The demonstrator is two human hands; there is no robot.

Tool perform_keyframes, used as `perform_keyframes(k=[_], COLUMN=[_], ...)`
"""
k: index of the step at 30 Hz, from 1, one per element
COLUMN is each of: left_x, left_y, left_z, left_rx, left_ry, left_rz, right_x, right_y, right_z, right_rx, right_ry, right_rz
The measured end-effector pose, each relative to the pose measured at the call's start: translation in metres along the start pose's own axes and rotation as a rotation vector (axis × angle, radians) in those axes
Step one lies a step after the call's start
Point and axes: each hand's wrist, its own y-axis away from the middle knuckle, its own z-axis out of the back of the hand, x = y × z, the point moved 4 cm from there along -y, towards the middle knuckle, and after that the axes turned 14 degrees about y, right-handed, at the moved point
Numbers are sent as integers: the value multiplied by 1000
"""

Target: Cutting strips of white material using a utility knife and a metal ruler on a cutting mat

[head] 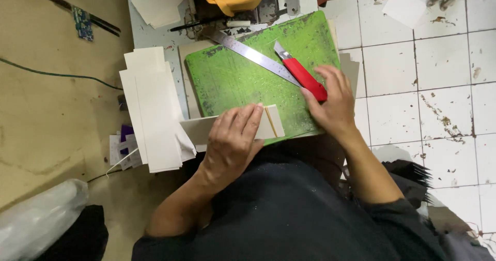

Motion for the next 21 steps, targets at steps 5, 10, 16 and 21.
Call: perform_keyframes(k=[5,10,16,21], left_x=[0,7,21,21], left_y=[-4,-6,4,1], left_z=[-1,-1,-14,-13], left_rx=[49,65,83,90], left_ry=[132,113,101,41], left_rz=[128,206,263,288], right_x=[-24,-32,-21,-22], right_y=[-16,-39,-15,10], right_z=[-34,-51,-89,-75], right_rx=[160,182,132,304], right_ry=[94,247,571,141], right_rz=[128,174,330,14])
